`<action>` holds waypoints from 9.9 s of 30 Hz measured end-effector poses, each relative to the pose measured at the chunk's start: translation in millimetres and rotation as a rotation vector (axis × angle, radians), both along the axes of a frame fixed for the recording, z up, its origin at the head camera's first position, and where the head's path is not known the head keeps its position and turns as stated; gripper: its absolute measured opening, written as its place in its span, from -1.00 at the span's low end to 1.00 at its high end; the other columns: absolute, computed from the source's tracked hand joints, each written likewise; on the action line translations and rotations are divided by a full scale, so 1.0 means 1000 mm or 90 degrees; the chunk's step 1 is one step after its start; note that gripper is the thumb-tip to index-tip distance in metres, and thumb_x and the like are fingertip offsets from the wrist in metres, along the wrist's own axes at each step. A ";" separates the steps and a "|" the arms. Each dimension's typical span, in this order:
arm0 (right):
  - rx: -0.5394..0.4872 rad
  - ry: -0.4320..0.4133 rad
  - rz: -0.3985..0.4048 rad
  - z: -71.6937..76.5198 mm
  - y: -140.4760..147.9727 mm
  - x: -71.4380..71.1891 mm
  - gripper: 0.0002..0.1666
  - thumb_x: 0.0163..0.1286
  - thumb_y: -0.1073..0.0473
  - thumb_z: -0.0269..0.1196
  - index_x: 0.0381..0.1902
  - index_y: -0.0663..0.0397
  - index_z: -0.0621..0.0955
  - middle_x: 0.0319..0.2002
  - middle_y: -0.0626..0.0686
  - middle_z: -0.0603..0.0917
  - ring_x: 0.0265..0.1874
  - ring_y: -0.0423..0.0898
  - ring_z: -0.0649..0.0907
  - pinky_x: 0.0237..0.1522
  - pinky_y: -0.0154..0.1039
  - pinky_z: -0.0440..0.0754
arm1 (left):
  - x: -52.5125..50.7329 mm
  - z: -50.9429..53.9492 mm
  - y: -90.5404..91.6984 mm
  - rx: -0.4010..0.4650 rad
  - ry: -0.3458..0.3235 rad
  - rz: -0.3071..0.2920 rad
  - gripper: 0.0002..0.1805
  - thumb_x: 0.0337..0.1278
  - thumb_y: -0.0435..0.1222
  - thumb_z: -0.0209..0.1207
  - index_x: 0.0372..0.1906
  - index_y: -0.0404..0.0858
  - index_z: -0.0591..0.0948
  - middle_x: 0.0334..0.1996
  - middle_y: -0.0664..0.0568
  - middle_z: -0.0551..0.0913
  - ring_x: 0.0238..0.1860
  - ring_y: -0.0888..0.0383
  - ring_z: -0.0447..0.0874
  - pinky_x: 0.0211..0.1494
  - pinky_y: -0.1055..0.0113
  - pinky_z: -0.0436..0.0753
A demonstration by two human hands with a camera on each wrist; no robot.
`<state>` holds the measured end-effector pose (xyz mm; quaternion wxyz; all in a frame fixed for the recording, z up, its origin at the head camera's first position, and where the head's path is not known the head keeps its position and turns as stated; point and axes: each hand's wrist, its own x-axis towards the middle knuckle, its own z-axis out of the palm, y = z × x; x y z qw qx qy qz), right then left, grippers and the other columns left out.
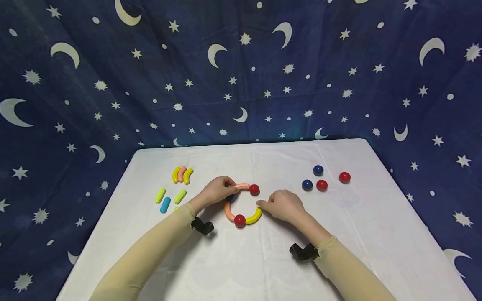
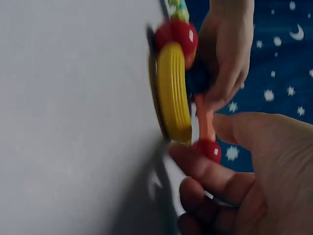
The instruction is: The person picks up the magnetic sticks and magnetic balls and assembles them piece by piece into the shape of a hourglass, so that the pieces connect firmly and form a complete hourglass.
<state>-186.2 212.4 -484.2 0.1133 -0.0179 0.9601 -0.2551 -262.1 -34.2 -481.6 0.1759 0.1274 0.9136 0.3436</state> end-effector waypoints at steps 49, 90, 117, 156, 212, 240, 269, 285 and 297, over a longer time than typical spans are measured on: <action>0.010 0.122 -0.008 -0.012 -0.010 -0.023 -0.75 0.24 -0.01 0.44 -0.32 0.02 0.66 -0.57 -0.08 0.52 -0.42 -0.05 0.47 -0.39 -0.16 0.33 | 0.008 -0.002 0.019 0.024 0.014 -0.099 -0.60 0.26 -0.13 0.38 0.15 -0.13 0.63 -0.29 0.09 0.59 -0.30 0.19 0.51 -0.21 0.33 0.46; -0.023 0.112 -0.003 -0.012 -0.015 -0.029 -0.69 0.27 -0.05 0.45 -0.23 0.04 0.69 -0.52 -0.06 0.53 -0.40 -0.05 0.48 -0.38 -0.16 0.34 | 0.004 -0.006 0.023 0.015 0.033 -0.110 -0.55 0.30 -0.11 0.36 0.24 -0.10 0.64 -0.05 0.09 0.67 -0.09 0.18 0.57 0.03 0.30 0.56; -0.087 0.200 0.046 0.030 -0.005 -0.021 -0.68 0.44 0.03 0.32 0.08 -0.02 0.72 -0.06 -0.02 0.73 0.04 0.05 0.57 0.09 0.09 0.52 | 0.021 0.048 -0.125 -0.045 0.263 0.052 -0.63 0.39 -0.13 0.25 0.19 -0.16 0.69 0.17 -0.07 0.65 0.15 -0.10 0.53 0.23 -0.06 0.45; 0.200 0.367 0.472 0.004 -0.176 -0.032 -0.92 0.38 0.08 0.38 -0.19 -0.16 0.77 -0.25 -0.14 0.63 -0.28 -0.14 0.46 -0.25 -0.28 0.39 | 0.066 -0.006 -0.172 -0.148 0.300 -0.056 -0.71 0.15 -0.13 0.43 -0.02 -0.03 0.79 -0.04 0.11 0.65 -0.05 0.10 0.43 0.20 0.04 0.42; -0.262 0.084 0.052 -0.002 -0.011 -0.057 -0.66 0.36 0.03 0.41 0.02 -0.04 0.61 -0.03 0.03 0.70 0.04 0.05 0.63 -0.02 -0.02 0.64 | 0.075 -0.021 -0.016 -0.040 0.238 -0.070 -0.66 0.31 -0.02 0.33 0.09 -0.04 0.66 -0.10 0.22 0.69 -0.21 0.22 0.47 -0.14 0.29 0.43; -0.277 0.021 0.115 -0.024 0.030 -0.045 -0.62 0.39 0.20 0.31 0.15 0.09 0.65 -0.01 0.03 0.71 -0.01 0.01 0.63 0.13 0.04 0.56 | 0.016 -0.003 -0.005 -0.098 0.195 -0.072 -0.60 0.42 -0.11 0.23 0.29 -0.03 0.64 0.08 0.12 0.72 -0.02 0.09 0.54 0.06 0.16 0.48; -0.254 0.015 0.107 -0.027 0.045 -0.034 -0.55 0.39 0.08 0.40 0.20 -0.02 0.62 0.09 0.04 0.68 0.09 0.07 0.59 0.23 0.12 0.51 | 0.033 0.015 -0.123 -0.212 0.194 0.005 -0.64 0.17 0.06 0.40 -0.08 -0.09 0.79 -0.12 0.10 0.67 -0.14 0.05 0.46 -0.04 0.14 0.43; -0.275 0.006 0.105 -0.028 0.037 -0.036 -0.51 0.36 0.06 0.43 0.20 0.00 0.62 0.05 0.01 0.68 0.07 0.05 0.58 0.22 0.07 0.50 | 0.021 0.020 -0.085 -0.134 0.154 -0.045 -0.82 0.25 -0.08 0.36 -0.19 -0.08 0.70 -0.37 0.20 0.64 -0.39 0.19 0.53 -0.22 0.21 0.54; -0.278 0.012 0.115 -0.033 0.032 -0.035 -0.53 0.37 0.04 0.42 0.19 -0.01 0.62 0.05 -0.03 0.68 0.10 0.01 0.59 0.25 0.07 0.49 | -0.003 0.005 -0.017 0.145 0.095 0.000 -0.72 0.32 -0.09 0.31 0.01 -0.10 0.64 -0.10 0.14 0.66 0.00 0.13 0.57 0.09 0.16 0.55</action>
